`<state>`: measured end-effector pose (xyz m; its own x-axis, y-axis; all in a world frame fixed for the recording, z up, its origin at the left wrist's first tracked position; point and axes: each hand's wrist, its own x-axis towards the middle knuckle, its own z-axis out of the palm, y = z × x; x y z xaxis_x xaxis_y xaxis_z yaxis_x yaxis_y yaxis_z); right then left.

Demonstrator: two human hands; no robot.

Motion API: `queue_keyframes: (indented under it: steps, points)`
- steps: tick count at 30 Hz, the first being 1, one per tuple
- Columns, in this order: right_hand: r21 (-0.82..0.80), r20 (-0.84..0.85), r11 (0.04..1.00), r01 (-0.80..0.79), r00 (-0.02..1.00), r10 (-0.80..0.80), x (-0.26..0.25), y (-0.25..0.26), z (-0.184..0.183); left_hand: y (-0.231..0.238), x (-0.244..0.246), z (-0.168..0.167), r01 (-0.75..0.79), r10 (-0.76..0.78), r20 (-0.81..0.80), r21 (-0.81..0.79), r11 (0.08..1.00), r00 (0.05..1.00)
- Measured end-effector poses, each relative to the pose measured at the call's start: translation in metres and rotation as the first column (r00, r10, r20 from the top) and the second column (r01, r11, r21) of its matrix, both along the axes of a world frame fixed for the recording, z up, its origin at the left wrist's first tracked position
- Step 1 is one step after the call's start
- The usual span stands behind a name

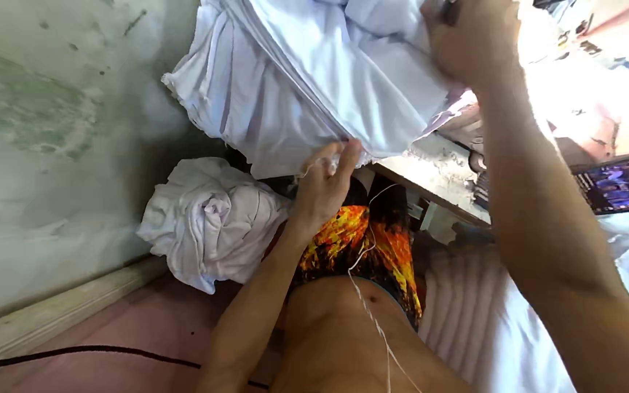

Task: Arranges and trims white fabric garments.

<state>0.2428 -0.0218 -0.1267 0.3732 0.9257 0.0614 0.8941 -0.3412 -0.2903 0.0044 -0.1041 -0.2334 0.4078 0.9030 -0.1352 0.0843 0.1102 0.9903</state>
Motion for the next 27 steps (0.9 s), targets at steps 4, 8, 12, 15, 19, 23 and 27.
queue_keyframes:
  steps: [4,8,12,15,19,23,27]
  points:
    - [0.123,-0.128,0.989,-0.087,0.986,0.103,0.013,-0.023,-0.013,0.009,0.022,0.008,0.088,-0.076,0.061,-0.228,0.97,0.995]
    - [0.35,-0.07,0.924,-0.151,0.98,0.187,-0.019,-0.129,-0.025,-0.005,0.005,-0.004,0.172,-0.175,0.197,0.029,0.985,0.965]
    - [0.319,0.023,0.899,-0.299,0.951,0.308,-0.054,-0.179,-0.062,-0.019,-0.017,-0.017,0.123,-0.145,0.079,0.23,0.965,0.986]
    - [0.308,0.114,0.879,-0.363,0.932,0.345,-0.072,-0.179,-0.073,-0.022,-0.021,-0.013,0.085,-0.112,0.062,0.329,0.941,0.992]
    - [0.275,0.197,0.878,-0.393,0.917,0.348,-0.084,-0.172,-0.072,-0.025,-0.021,-0.01,0.063,-0.093,0.075,0.327,0.943,0.993]
    - [0.252,0.219,0.885,-0.391,0.914,0.342,-0.087,-0.167,-0.067,-0.029,-0.022,-0.009,0.061,-0.091,0.089,0.298,0.953,0.992]
    - [0.262,0.177,0.861,-0.436,0.899,0.401,-0.092,-0.158,-0.072,-0.03,-0.023,-0.008,0.08,-0.115,0.112,0.279,0.957,0.987]
